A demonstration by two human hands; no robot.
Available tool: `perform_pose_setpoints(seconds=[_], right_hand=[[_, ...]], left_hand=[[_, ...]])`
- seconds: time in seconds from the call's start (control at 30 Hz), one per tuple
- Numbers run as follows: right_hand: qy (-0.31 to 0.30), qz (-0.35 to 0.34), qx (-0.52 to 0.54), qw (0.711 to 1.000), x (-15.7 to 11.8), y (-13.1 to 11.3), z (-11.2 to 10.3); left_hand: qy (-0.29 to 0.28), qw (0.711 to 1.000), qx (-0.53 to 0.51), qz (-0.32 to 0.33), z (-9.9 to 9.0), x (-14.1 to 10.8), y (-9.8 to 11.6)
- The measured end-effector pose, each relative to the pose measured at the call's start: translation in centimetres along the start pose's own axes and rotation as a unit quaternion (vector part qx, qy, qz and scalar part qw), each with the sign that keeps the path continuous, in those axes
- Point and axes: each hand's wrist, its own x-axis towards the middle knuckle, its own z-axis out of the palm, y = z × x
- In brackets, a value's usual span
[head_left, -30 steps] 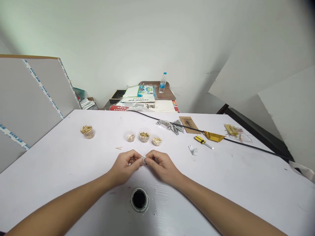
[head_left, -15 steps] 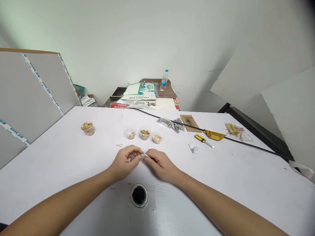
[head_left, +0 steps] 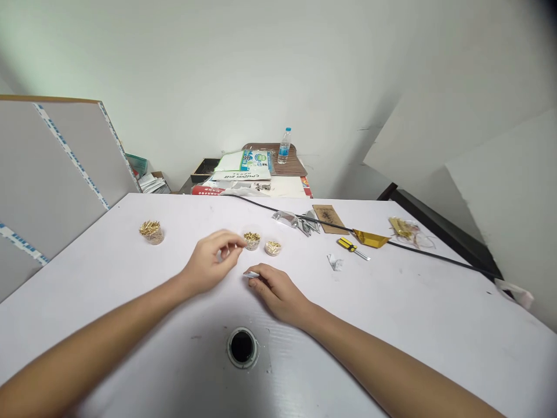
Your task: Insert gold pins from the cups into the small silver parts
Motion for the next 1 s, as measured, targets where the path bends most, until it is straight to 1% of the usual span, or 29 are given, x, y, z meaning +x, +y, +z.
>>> perform_pose_setpoints(seconds=[0.03, 0.1, 0.17, 0.23, 0.27, 0.37, 0.47, 0.53, 0.6, 0.67, 0.73, 0.8, 0.9, 1.0], right_hand=[[-0.002, 0.001, 0.002, 1.000, 0.0, 0.0, 0.0], [-0.003, 0.002, 0.005, 1.000, 0.0, -0.1, 0.0], [-0.005, 0.001, 0.005, 1.000, 0.0, -0.2, 0.0], [-0.010, -0.003, 0.004, 1.000, 0.0, -0.3, 0.0], [-0.011, -0.005, 0.003, 1.000, 0.0, -0.3, 0.0], [-0.009, -0.011, -0.004, 1.000, 0.0, -0.4, 0.0], [-0.007, -0.020, -0.010, 1.000, -0.1, -0.5, 0.0], [-0.013, -0.029, -0.016, 0.999, -0.1, -0.5, -0.1], [-0.023, -0.032, -0.020, 0.999, 0.0, -0.7, -0.2], [-0.032, -0.030, -0.022, 0.999, 0.0, -0.8, -0.2], [-0.037, -0.028, -0.021, 0.999, 0.1, -0.9, -0.3], [-0.036, -0.031, -0.018, 0.999, 0.2, -1.0, -0.2], [-0.030, -0.035, -0.015, 0.999, 0.3, -1.0, -0.2], [-0.028, -0.038, -0.016, 0.999, 0.2, -0.9, -0.1]], left_hand=[[-0.018, 0.999, 0.020, 0.030, -0.5, 1.3, 0.3], [-0.073, 0.991, 0.073, 0.080, -1.2, 4.0, 0.7], [-0.165, 0.971, 0.137, 0.104, -1.2, 6.5, 0.9], [-0.253, 0.943, 0.194, 0.099, -0.3, 8.5, 0.7], [-0.288, 0.928, 0.218, 0.094, 0.4, 9.3, 0.5], [-0.349, 0.891, 0.278, 0.080, 3.0, 10.9, -0.2], [-0.372, 0.878, 0.294, 0.069, 4.9, 12.2, -0.5], [-0.376, 0.877, 0.291, 0.067, 5.1, 13.0, -0.4], [-0.375, 0.880, 0.286, 0.059, 4.3, 13.8, -0.3], [-0.368, 0.885, 0.282, 0.038, 3.0, 14.3, -0.6], [-0.363, 0.888, 0.281, 0.014, 1.7, 14.3, -1.3], [-0.363, 0.889, 0.279, 0.003, 0.9, 13.7, -2.4], [-0.360, 0.892, 0.273, -0.002, 0.9, 12.4, -3.9], [-0.353, 0.898, 0.262, -0.004, 1.9, 11.7, -4.8]])
